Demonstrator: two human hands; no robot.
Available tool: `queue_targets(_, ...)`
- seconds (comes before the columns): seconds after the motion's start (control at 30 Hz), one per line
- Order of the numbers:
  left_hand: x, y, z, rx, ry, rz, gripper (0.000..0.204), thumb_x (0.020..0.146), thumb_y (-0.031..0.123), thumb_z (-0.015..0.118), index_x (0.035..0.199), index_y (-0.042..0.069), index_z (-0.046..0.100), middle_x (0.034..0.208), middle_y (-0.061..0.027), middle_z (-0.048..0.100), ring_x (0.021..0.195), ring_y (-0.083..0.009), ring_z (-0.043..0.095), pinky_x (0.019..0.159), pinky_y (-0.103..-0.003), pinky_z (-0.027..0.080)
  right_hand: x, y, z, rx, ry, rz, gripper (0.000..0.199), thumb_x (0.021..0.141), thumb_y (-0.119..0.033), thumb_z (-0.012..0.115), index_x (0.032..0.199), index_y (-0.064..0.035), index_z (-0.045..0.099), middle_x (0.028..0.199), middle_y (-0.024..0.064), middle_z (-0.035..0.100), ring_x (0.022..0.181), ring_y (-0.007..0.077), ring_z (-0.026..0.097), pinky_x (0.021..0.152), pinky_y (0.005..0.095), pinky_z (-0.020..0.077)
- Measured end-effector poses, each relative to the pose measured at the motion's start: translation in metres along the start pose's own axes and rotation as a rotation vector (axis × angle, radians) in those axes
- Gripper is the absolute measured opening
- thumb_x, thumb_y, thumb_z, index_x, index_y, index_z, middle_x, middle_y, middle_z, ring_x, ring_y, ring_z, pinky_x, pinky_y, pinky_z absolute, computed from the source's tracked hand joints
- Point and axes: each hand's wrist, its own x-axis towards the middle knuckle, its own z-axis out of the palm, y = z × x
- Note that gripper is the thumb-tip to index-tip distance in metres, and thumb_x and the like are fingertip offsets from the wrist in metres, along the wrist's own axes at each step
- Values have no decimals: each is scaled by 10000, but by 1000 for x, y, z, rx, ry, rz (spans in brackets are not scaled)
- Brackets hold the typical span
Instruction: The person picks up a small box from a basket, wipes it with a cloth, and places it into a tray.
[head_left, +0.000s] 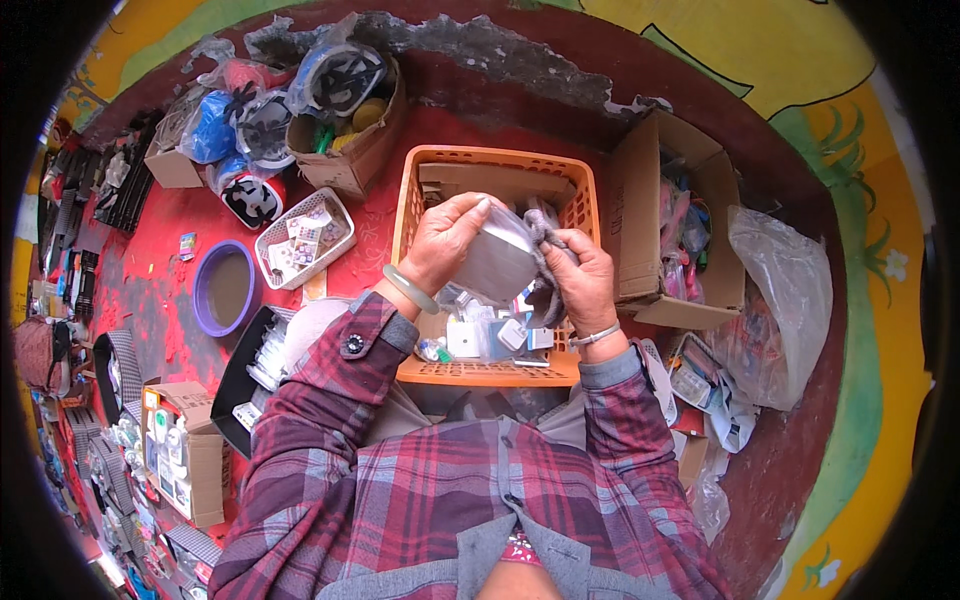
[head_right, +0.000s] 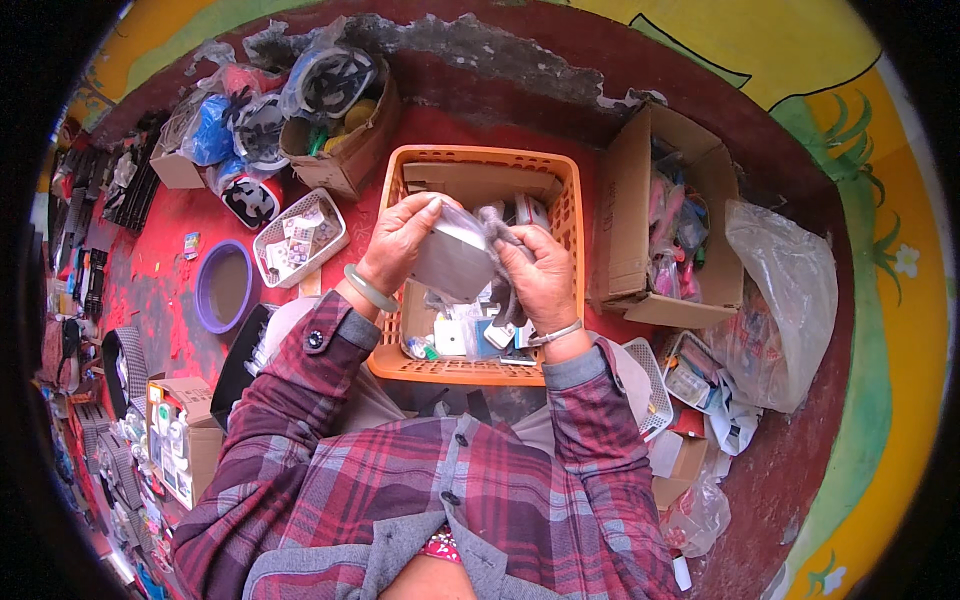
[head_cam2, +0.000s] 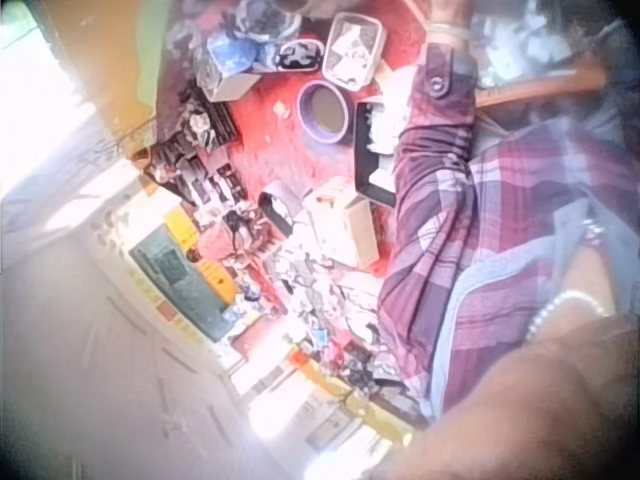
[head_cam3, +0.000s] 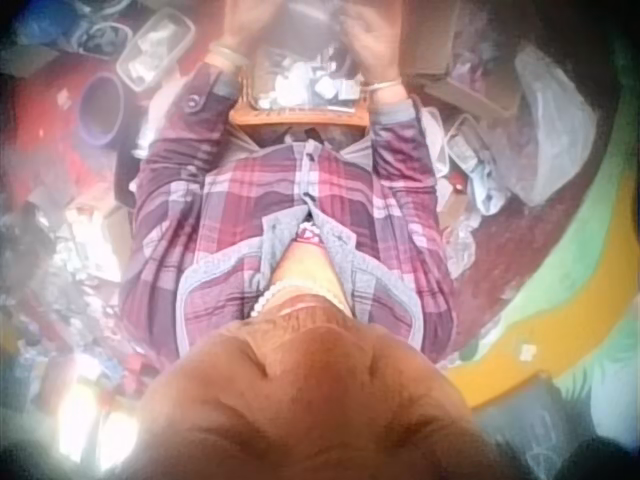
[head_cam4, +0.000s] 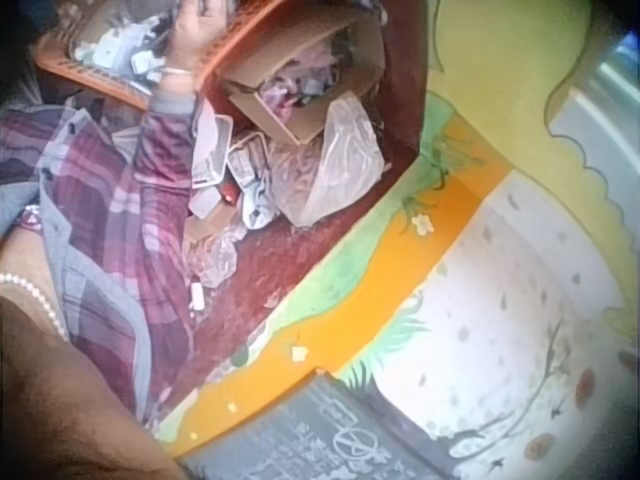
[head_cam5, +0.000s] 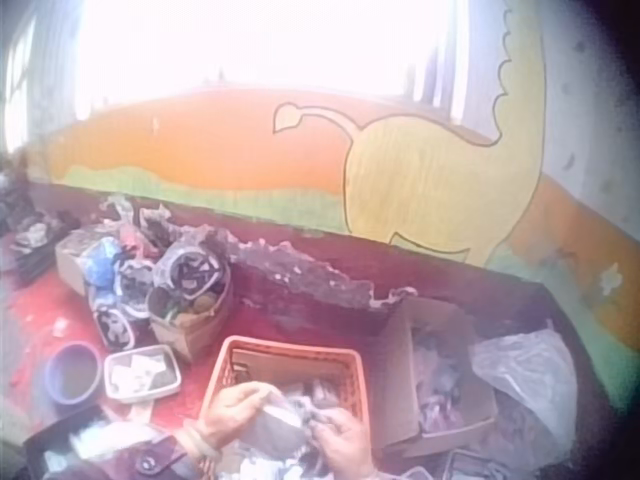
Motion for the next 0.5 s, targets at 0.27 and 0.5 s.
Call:
queue_targets(0.27,1,-7,-5,-202,-5,-256,204,915,194,529,1009,34,614,883,-4,616,813,-85,555,748,-218,443,0,-11,-7,-486,80,-276,118,818,-105,629,833,6,591,688,72,571,632,159,550,567,283,426)
queue_targets(0.5,3,-4,4,-396,-38,-279,194,911,169,527,984,13,617,888,-36,639,797,-105,588,746,-240,476,0,-2,1,486,77,171,180,918,-168,542,965,-3,596,830,-12,613,693,50,546,610,182,442)
